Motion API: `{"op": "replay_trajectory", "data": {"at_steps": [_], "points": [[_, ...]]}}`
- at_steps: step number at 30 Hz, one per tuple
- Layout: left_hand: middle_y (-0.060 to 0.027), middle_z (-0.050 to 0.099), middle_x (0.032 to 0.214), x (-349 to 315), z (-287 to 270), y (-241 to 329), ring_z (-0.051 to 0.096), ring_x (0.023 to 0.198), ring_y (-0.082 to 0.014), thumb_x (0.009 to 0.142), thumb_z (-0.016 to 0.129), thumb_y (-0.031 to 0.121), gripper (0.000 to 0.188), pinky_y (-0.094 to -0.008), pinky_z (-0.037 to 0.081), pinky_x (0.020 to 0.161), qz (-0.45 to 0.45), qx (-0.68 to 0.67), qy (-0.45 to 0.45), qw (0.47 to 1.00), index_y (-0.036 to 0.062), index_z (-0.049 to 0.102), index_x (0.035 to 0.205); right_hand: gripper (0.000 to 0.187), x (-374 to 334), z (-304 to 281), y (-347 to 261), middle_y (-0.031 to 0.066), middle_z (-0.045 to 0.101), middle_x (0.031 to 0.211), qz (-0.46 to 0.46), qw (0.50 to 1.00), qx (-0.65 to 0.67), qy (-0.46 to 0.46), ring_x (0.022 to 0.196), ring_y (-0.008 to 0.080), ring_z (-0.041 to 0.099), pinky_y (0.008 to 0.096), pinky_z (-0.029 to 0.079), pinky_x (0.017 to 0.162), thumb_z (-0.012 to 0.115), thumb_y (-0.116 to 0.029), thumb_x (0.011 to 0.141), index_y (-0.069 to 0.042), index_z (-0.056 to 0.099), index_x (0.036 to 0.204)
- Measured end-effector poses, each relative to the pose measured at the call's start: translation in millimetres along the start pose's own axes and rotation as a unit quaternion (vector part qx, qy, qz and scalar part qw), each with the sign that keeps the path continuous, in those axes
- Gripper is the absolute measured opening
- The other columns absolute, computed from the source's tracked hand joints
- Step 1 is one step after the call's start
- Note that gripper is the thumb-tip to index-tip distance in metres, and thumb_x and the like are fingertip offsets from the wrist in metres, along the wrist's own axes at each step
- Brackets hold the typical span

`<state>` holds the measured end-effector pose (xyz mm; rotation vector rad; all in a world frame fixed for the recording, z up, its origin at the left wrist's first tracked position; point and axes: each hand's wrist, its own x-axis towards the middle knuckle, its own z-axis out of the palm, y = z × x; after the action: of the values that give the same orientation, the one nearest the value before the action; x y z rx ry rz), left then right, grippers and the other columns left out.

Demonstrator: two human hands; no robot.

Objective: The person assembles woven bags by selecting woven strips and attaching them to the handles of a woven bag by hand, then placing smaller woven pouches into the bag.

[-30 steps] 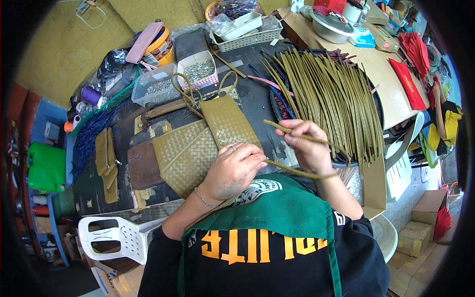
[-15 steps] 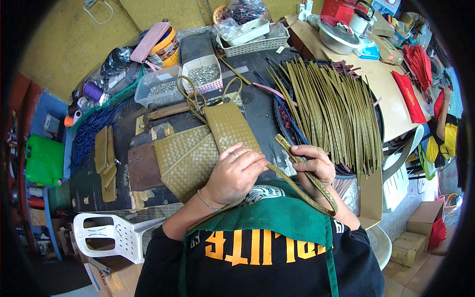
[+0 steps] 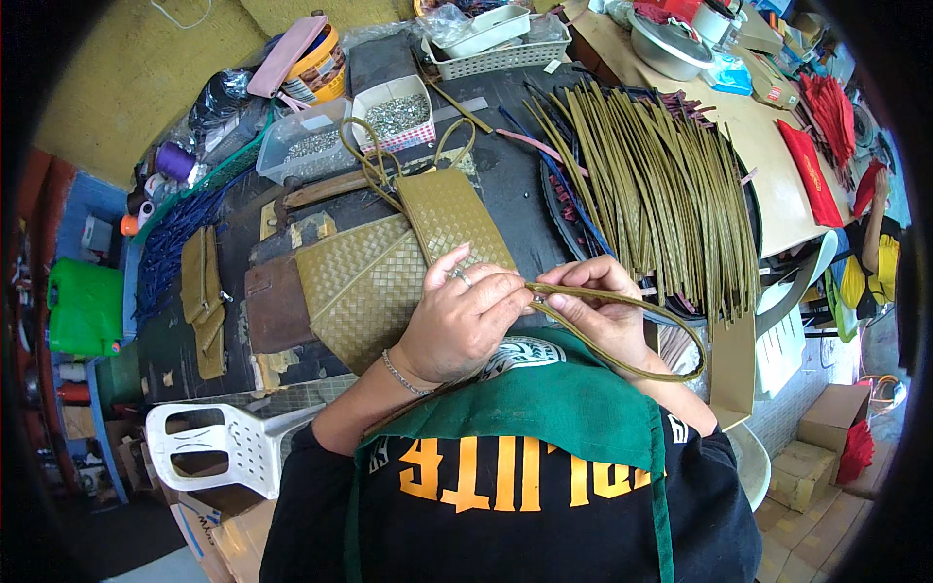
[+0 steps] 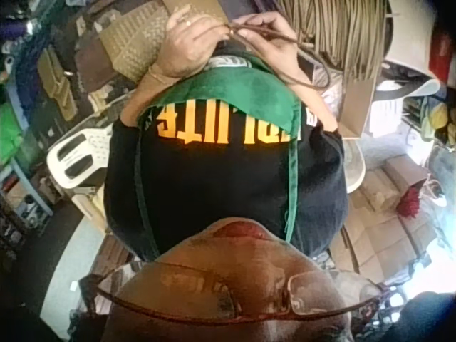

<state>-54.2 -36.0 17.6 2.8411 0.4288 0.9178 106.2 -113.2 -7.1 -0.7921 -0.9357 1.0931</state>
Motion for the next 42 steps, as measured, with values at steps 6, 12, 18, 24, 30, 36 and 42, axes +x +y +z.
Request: {"op": "replay_trajectory", "data": {"at_steps": [6, 12, 18, 24, 30, 36, 42], "points": [[0.0011, 0.054, 0.081, -1.1, 1.8, 1.1, 0.053, 0.084, -0.0131, 0.071, 0.058, 0.02, 0.009, -0.0411, 0.026, 0.089, -0.02, 0.013, 0.014, 1.0, 0.0116, 0.058, 0.076, 0.012, -3.2, -0.2, 2.9, 0.0147, 0.056, 0.09, -0.034, 0.995, -0.088, -0.017, 0.082, 0.0127, 0.055, 0.0224, 0.047, 0.072, 0.054, 0.006, 0.075, 0.003, 0.045, 0.082], [0.0007, 0.054, 0.079, -0.9, 1.4, 3.4, 0.053, 0.084, -0.0138, 0.072, 0.058, 0.02, 0.009, -0.0422, 0.026, 0.089, -0.041, -0.002, 0.005, 0.999, 0.0108, 0.057, 0.073, 0.013, -3.3, -0.6, 1.9, 0.0141, 0.056, 0.086, -0.056, 0.992, -0.108, -0.027, 0.081, 0.0134, 0.055, 0.0233, 0.046, 0.071, 0.054, 0.006, 0.075, 0.002, 0.044, 0.081], [-0.0002, 0.053, 0.078, 1.8, -2.3, 3.9, 0.054, 0.083, -0.0147, 0.072, 0.057, 0.02, 0.01, -0.0429, 0.026, 0.089, -0.027, -0.001, -0.017, 0.999, 0.0101, 0.056, 0.075, 0.015, -2.0, -2.7, 5.9, 0.0137, 0.056, 0.082, -0.121, 0.981, -0.143, -0.045, 0.077, 0.015, 0.056, 0.0236, 0.045, 0.066, 0.057, 0.005, 0.073, 0.0, 0.044, 0.08], [-0.0001, 0.053, 0.079, 0.4, -1.1, 5.0, 0.054, 0.083, -0.014, 0.07, 0.058, 0.021, 0.012, -0.0443, 0.026, 0.089, -0.017, 0.001, -0.015, 1.0, 0.0106, 0.057, 0.076, 0.017, -3.3, -7.3, 1.1, 0.011, 0.057, 0.081, -0.118, 0.966, -0.218, -0.068, 0.071, 0.0139, 0.057, 0.023, 0.045, 0.062, 0.06, 0.003, 0.071, -0.002, 0.045, 0.079], [0.0005, 0.053, 0.08, -2.0, 0.5, 6.0, 0.053, 0.083, -0.0136, 0.07, 0.058, 0.022, 0.012, -0.0441, 0.026, 0.088, -0.014, 0.007, -0.017, 1.0, 0.0121, 0.057, 0.076, 0.02, -6.8, -7.5, -3.1, 0.0102, 0.057, 0.082, -0.112, 0.963, -0.232, -0.079, 0.073, 0.0155, 0.057, 0.0249, 0.045, 0.063, 0.063, 0.0, 0.068, -0.003, 0.048, 0.081], [0.0001, 0.053, 0.083, -1.5, -2.5, 6.9, 0.053, 0.083, -0.0158, 0.074, 0.055, 0.019, 0.011, -0.0417, 0.028, 0.088, -0.041, -0.008, -0.047, 0.998, 0.0107, 0.056, 0.08, 0.028, -6.1, -1.9, -4.8, 0.0101, 0.055, 0.082, -0.162, 0.937, -0.293, -0.101, 0.072, 0.0167, 0.056, 0.0247, 0.045, 0.063, 0.067, 0.001, 0.064, -0.001, 0.049, 0.086], [-0.0039, 0.052, 0.088, 3.6, -2.2, 7.9, 0.053, 0.084, -0.0211, 0.077, 0.053, 0.02, 0.017, -0.0394, 0.034, 0.085, -0.125, -0.126, -0.07, 0.982, 0.0065, 0.054, 0.087, 0.023, -9.1, 4.8, 15.1, 0.0103, 0.051, 0.087, -0.122, 0.975, -0.186, -0.021, 0.077, 0.0118, 0.052, 0.0221, 0.043, 0.066, 0.058, 0.004, 0.073, 0.0, 0.042, 0.088]]}}
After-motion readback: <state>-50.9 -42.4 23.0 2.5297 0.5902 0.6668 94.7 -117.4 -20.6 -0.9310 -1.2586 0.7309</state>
